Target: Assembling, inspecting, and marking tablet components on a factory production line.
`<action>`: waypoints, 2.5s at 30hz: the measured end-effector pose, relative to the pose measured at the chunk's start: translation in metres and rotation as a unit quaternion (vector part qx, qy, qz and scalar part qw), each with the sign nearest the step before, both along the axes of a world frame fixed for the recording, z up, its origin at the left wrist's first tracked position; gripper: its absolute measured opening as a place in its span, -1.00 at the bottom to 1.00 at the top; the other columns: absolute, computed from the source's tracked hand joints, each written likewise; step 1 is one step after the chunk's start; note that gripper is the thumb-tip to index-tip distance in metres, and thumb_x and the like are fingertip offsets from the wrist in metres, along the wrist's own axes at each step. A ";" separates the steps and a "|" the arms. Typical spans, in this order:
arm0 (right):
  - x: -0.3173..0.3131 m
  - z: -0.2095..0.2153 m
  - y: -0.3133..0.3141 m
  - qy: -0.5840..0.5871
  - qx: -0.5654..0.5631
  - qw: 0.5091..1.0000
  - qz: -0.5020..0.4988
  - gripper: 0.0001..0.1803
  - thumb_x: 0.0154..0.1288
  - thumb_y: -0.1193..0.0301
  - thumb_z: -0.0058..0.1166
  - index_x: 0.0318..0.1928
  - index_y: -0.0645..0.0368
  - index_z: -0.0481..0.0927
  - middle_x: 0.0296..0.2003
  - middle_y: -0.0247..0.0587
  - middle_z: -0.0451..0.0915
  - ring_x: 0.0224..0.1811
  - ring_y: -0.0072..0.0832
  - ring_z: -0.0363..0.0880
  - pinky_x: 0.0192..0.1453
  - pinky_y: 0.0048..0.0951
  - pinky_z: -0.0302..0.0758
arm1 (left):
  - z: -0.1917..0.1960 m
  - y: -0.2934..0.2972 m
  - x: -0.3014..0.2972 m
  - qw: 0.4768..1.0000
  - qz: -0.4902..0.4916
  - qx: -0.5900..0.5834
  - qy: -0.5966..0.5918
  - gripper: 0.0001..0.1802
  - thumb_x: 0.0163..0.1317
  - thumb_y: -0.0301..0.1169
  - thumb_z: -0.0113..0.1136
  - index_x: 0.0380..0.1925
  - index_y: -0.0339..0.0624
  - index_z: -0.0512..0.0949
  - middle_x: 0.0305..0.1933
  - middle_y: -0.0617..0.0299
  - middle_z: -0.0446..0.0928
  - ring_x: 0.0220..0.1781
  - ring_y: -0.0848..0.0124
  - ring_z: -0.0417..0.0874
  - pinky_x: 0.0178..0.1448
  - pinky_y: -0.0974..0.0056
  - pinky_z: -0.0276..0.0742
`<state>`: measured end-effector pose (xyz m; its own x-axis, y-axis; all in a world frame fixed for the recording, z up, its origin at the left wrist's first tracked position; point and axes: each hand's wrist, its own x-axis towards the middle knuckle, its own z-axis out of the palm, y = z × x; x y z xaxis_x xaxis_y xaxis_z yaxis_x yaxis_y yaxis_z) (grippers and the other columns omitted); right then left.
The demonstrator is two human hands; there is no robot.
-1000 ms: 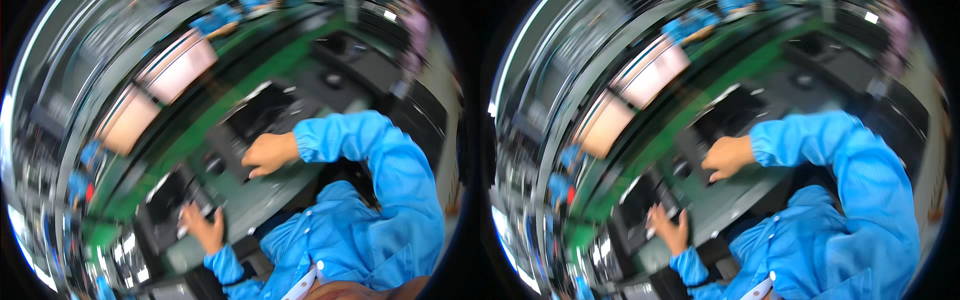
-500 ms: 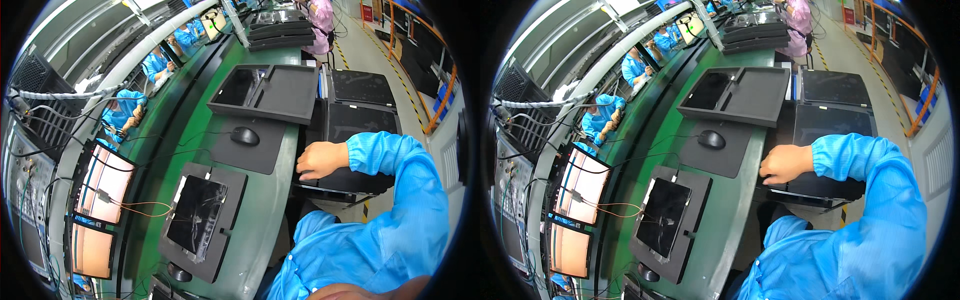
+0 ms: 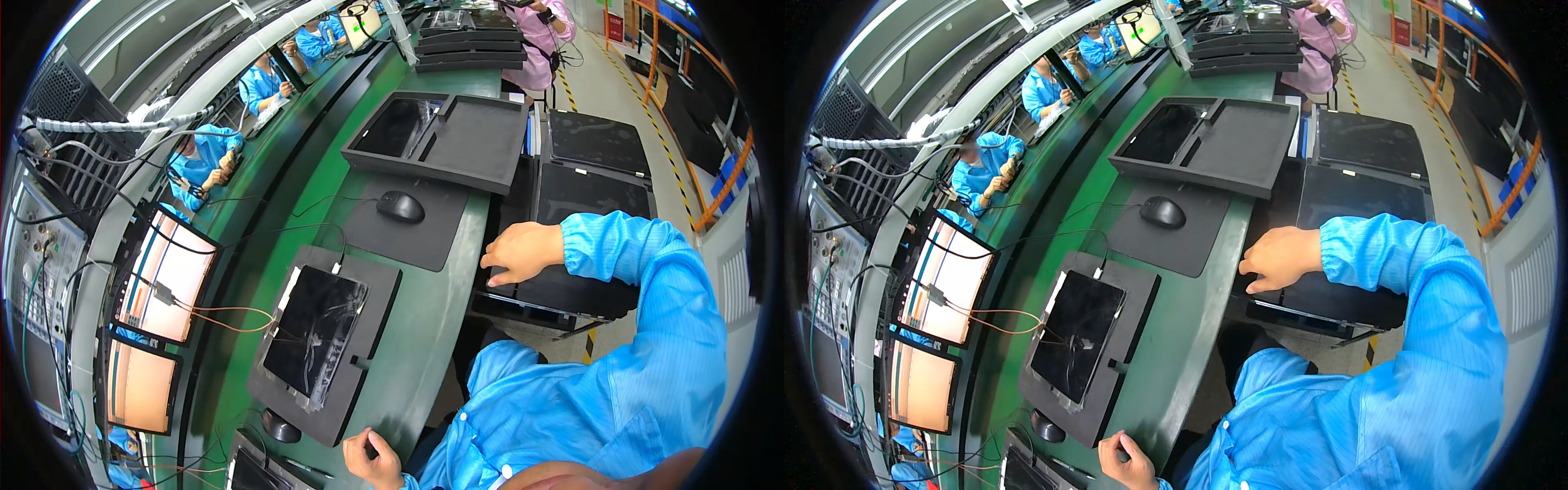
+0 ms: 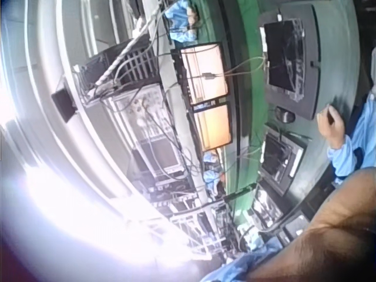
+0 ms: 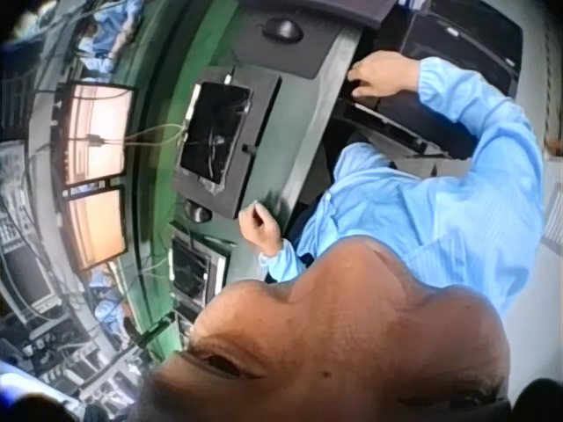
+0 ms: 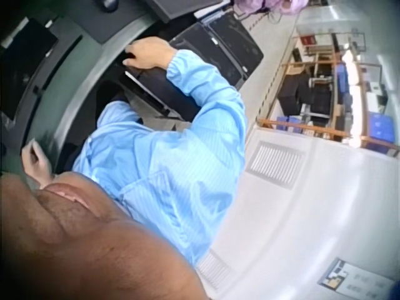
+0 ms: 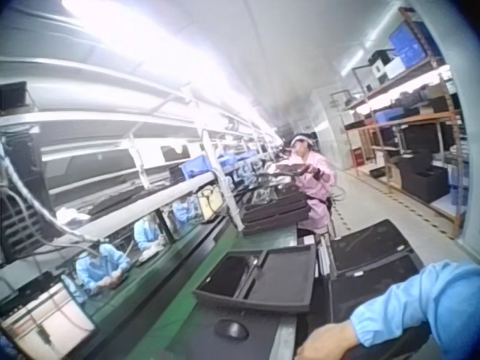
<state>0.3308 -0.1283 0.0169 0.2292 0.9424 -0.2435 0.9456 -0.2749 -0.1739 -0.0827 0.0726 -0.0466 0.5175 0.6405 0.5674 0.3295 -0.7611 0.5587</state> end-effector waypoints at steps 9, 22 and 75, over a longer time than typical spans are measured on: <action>-0.007 0.003 -0.005 -0.013 -0.016 1.000 -0.015 -0.43 0.47 -0.05 0.03 0.16 0.16 0.61 -0.04 -0.05 0.68 0.05 0.01 0.65 0.15 -0.05 0.58 | -0.001 -0.001 -0.007 0.997 0.040 -0.064 0.022 -0.92 0.31 -0.51 0.29 -0.35 -0.29 0.62 -0.40 -0.07 0.54 -0.40 0.00 0.57 -0.28 0.06 0.48; -0.001 -0.001 -0.009 0.003 0.111 0.994 0.010 -0.58 0.17 0.16 0.32 -0.10 0.22 0.67 -0.36 -0.09 0.63 -0.28 -0.05 0.64 -0.19 -0.09 0.54 | 0.003 0.006 0.014 0.996 0.007 -0.041 -0.078 -0.84 0.09 -0.57 0.43 -0.52 -0.21 0.58 -0.61 0.19 0.46 -0.60 0.28 0.47 -0.51 0.23 0.32; -0.002 -0.002 0.000 -0.003 -0.021 1.000 -0.013 -0.40 0.44 -0.10 0.03 0.20 0.11 0.60 0.04 -0.04 0.68 0.14 0.00 0.62 0.22 -0.05 0.54 | -0.004 0.010 0.006 0.982 0.133 0.045 0.124 -0.32 0.16 -0.45 0.32 0.32 -0.29 0.40 0.44 -0.13 0.32 0.58 -0.11 0.21 0.63 -0.39 -0.18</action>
